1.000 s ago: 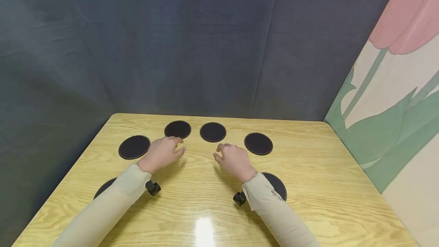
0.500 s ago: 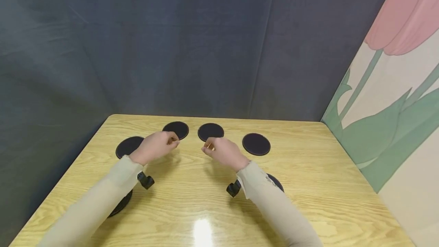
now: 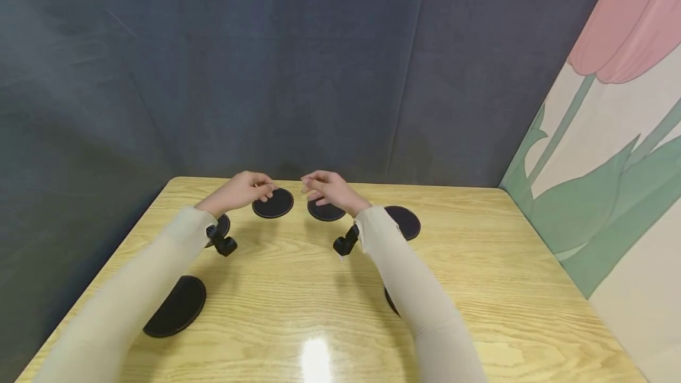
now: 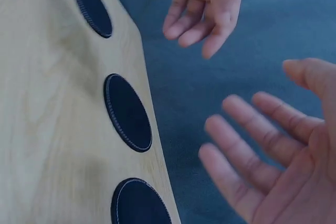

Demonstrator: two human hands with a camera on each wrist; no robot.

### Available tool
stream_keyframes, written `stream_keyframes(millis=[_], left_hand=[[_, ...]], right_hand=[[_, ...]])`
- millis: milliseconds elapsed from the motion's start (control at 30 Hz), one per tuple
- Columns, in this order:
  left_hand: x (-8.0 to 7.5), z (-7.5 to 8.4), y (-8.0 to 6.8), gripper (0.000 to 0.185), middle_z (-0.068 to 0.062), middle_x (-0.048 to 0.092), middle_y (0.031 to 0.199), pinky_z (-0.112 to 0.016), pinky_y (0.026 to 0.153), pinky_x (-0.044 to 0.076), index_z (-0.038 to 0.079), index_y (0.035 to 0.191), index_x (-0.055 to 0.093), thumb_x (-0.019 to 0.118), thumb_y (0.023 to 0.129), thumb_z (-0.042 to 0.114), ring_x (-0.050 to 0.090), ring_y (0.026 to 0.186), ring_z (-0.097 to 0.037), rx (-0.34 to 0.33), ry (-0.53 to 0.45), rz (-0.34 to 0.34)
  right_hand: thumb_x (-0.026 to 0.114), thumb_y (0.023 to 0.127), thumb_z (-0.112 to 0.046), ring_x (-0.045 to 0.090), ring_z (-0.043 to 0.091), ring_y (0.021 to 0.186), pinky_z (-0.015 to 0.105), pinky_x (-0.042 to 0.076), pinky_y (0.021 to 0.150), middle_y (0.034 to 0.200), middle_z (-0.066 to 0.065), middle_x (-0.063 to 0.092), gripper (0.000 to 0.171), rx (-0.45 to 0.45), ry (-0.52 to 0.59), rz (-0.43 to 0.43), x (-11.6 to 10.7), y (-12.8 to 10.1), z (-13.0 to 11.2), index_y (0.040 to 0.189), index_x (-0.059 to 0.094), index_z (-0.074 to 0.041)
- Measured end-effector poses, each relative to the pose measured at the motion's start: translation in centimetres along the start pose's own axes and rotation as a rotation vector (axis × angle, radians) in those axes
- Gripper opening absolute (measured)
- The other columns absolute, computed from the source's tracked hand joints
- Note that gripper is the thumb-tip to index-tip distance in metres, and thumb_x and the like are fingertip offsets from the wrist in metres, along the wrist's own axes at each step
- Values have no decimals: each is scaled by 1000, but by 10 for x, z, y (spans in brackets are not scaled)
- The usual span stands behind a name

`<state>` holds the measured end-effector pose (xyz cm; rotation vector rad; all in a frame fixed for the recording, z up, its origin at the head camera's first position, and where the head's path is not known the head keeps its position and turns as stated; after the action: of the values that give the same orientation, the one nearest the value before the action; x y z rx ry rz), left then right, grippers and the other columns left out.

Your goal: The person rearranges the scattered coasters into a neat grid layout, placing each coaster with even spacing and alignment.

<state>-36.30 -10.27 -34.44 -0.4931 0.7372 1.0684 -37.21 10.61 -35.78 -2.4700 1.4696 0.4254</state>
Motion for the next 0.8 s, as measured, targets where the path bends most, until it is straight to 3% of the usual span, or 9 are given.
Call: stream_keyframes(millis=[233,400,600,800], left_hand=[[-19,4,15,33,-18,64,116,-45,93,51,5,122,64,44,103,25,64,103,-31,-5,-140,30],[-23,-5,22,34,-17,62,118,-43,94,51,4,124,61,43,103,23,61,105,-29,-69,-221,71],[-14,-27,31,36,-22,58,127,-45,98,49,2,128,58,46,103,23,59,110,-32,-89,-277,101],[0,-47,36,35,-18,59,129,-46,98,48,4,127,60,55,99,24,56,114,-36,-115,-344,131]], right_hand=[[46,103,-26,52,42,123,54,44,103,135,23,54,42,-5,184,24,-6,24,-7,140,48,-7],[48,102,-25,48,44,127,57,39,105,138,22,51,43,28,229,29,1,37,-6,141,46,-6],[49,102,-27,48,43,128,56,42,104,138,19,52,44,54,194,61,8,47,3,142,45,-7],[52,101,-26,48,42,128,56,39,106,141,18,50,44,91,200,106,18,51,14,140,47,-6]])
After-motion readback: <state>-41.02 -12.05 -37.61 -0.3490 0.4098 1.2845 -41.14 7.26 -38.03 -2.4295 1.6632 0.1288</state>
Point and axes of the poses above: each hand's wrist, its own y-axis towards the middle knuckle, its own x-axis out of the palm, z = x × y, the point moved 5 cm from there along y, towards the middle knuckle
